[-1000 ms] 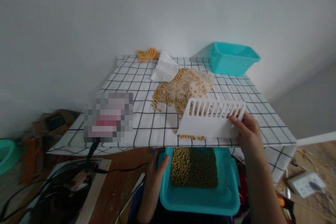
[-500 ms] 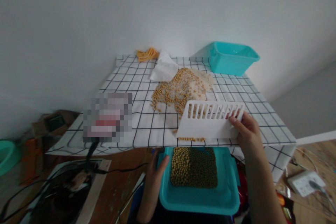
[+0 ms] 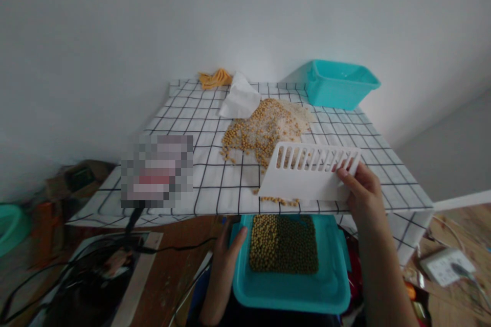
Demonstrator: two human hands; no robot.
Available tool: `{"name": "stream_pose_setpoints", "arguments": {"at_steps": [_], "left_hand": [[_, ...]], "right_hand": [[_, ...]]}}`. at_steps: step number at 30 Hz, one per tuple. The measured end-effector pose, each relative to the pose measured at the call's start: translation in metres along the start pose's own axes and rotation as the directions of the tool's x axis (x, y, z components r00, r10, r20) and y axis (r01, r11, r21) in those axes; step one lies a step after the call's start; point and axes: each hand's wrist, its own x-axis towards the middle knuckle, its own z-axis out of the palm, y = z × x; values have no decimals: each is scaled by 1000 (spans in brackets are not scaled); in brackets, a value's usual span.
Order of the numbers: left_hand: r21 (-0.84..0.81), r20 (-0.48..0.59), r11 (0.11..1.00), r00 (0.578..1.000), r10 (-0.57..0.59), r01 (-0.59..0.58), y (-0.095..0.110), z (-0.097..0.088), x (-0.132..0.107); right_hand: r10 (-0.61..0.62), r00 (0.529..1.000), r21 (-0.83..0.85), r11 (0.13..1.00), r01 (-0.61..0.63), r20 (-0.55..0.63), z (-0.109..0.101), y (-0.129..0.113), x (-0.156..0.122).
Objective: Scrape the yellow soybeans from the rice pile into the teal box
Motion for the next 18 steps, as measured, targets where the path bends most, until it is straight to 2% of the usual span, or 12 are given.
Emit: {"name": "stream_pose_setpoints", "arguments": {"at_steps": [9,13,18], "left_hand": [[-34,26,999,999,-40,40,-4,0,1],[-21,15,999,999,-42,42,-6,0,2],[-8,16,999,999,-37,37,-5,-1,1]], "right_hand": [[-6,1000,75,997,8,-28,3,-3,0],[-26,999,53,998,28,-43,3,-3,1],[11,1000,32,999,-11,-15,1,-1,1]]}}
